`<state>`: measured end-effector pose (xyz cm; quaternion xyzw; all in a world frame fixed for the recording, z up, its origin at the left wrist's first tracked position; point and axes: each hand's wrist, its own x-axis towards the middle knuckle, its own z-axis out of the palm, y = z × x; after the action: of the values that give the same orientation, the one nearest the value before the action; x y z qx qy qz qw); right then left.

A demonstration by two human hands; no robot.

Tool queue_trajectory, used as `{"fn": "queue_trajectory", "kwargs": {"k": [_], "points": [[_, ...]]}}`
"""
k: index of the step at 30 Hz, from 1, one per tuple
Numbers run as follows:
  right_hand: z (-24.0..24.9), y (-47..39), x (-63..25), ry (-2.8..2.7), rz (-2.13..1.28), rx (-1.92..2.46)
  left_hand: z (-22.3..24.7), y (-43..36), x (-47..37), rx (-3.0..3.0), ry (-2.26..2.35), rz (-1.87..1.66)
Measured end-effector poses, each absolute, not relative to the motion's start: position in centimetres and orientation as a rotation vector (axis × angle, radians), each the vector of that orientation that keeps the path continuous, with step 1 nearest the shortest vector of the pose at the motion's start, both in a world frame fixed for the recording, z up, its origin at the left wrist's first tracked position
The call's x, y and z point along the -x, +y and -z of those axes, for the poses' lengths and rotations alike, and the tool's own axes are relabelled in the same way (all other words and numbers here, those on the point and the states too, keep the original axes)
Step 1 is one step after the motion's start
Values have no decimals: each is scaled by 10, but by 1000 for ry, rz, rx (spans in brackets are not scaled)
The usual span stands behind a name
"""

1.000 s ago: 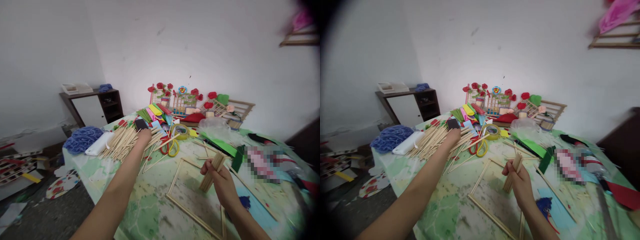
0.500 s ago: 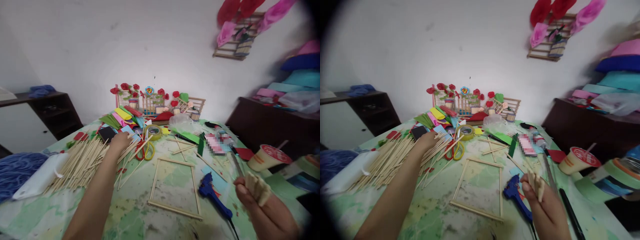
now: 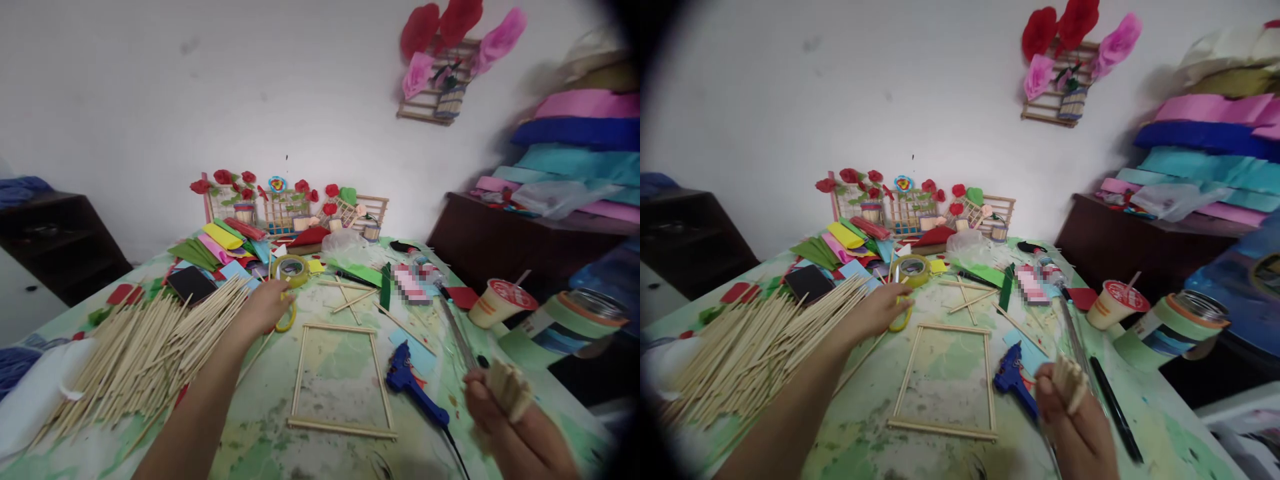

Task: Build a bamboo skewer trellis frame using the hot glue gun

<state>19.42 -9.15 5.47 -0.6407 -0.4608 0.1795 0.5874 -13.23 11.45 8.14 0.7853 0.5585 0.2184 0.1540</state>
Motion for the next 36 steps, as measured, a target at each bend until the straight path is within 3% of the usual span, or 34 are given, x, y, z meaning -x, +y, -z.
{"fn": "queue_trajectory", "kwargs": {"k": [5,9,23,36], "points": [[-89,-45,-112,-966,-1066,1018,-84,62,74,-1984,827,-596],[-94,-10,-87,-806,-1243,884,-83,36,49,-1606,453,-488],[-56,34,-110,-866,-1287,937,-52,51,40,-1184,586,-443],[-54,49,-142,-919,-1359,1015,-41,59,38,-1085,717,-460]]}}
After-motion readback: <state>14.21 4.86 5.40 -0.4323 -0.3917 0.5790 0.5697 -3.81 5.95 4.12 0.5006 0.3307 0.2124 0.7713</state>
